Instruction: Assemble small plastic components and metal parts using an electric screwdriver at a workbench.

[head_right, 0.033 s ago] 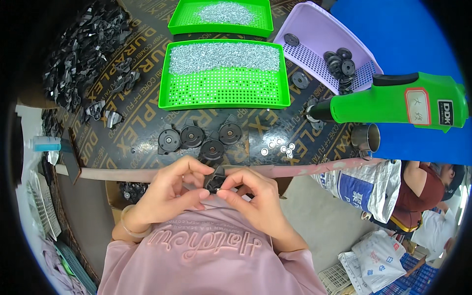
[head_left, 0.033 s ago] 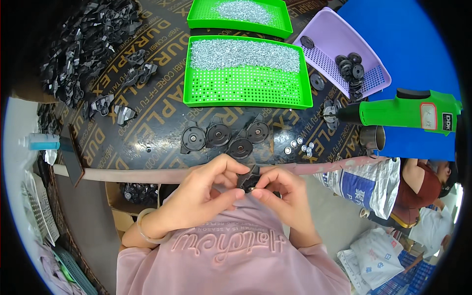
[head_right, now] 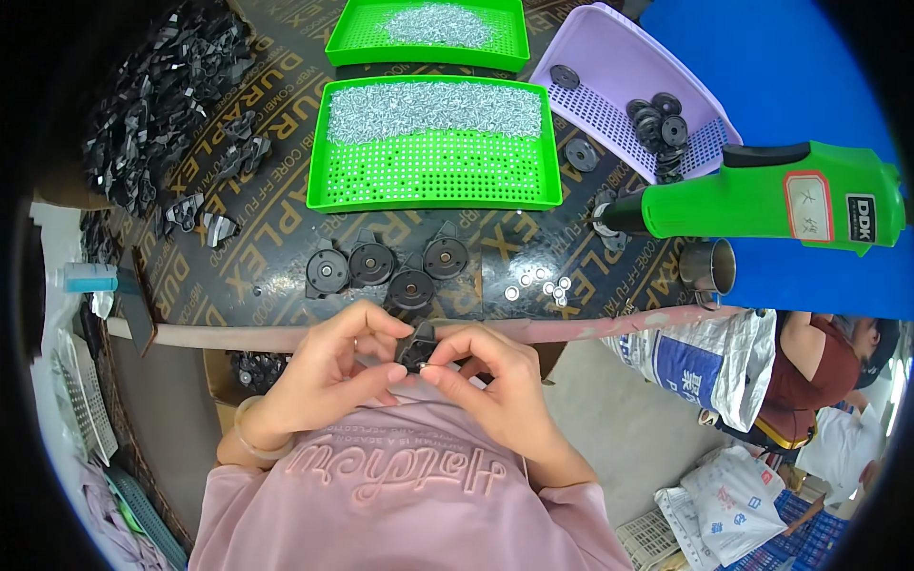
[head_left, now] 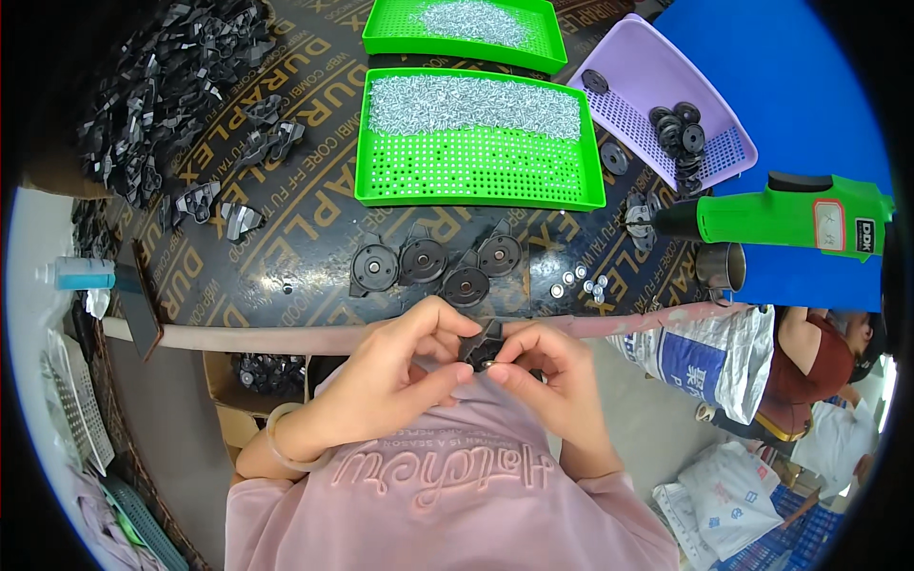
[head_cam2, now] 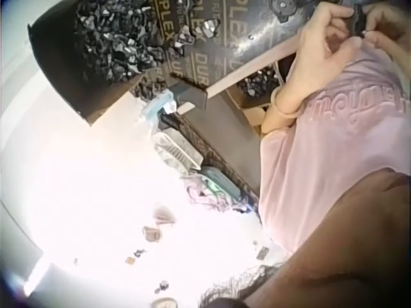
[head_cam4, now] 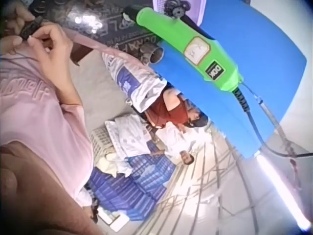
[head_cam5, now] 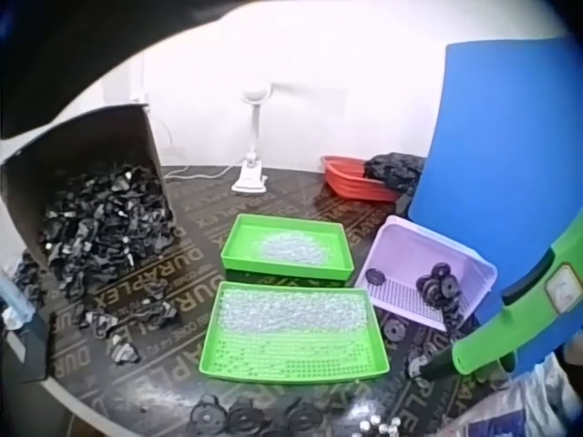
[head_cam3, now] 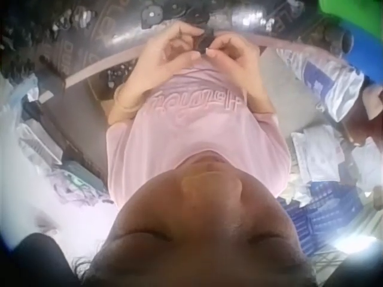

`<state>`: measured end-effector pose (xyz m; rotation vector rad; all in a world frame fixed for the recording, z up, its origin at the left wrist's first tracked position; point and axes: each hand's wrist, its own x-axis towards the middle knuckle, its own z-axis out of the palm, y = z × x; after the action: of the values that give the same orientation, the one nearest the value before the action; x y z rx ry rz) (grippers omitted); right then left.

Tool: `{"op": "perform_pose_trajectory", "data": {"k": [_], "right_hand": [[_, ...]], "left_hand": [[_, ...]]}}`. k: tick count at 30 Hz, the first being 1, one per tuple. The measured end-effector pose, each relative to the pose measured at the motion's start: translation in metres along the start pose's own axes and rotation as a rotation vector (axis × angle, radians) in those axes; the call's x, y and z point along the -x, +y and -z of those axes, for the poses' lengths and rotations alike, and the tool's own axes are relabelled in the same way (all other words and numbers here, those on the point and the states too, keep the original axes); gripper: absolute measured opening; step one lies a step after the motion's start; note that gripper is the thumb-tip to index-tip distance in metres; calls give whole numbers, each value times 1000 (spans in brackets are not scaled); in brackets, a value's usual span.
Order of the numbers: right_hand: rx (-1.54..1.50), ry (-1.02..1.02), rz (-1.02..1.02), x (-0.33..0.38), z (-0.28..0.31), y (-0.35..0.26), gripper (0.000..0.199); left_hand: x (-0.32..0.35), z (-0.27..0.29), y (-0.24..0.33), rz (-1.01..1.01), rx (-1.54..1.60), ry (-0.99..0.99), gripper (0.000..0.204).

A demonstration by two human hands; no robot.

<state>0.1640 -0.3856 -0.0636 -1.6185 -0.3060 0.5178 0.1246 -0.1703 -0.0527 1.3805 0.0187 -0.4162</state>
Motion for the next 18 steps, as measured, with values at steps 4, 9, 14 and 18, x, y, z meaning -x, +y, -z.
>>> {"op": "perform_pose_trajectory", "data": {"k": [4,9,14,18], "right_hand": [[67,49,3,0,-2,0,12],[51,105,-9,1,-3,-2,15],[-157,128,-84,-1,-5,-8,19],[-185,77,-72,3,-2,-5,20]], "left_hand": [[-2,-7,-5,5,74,69,29],[-1,-10,-10,-14,127,43,30],[1,-13,-13,15,209,49,42],[3,-14,-15,-52,181,8,53]]}}
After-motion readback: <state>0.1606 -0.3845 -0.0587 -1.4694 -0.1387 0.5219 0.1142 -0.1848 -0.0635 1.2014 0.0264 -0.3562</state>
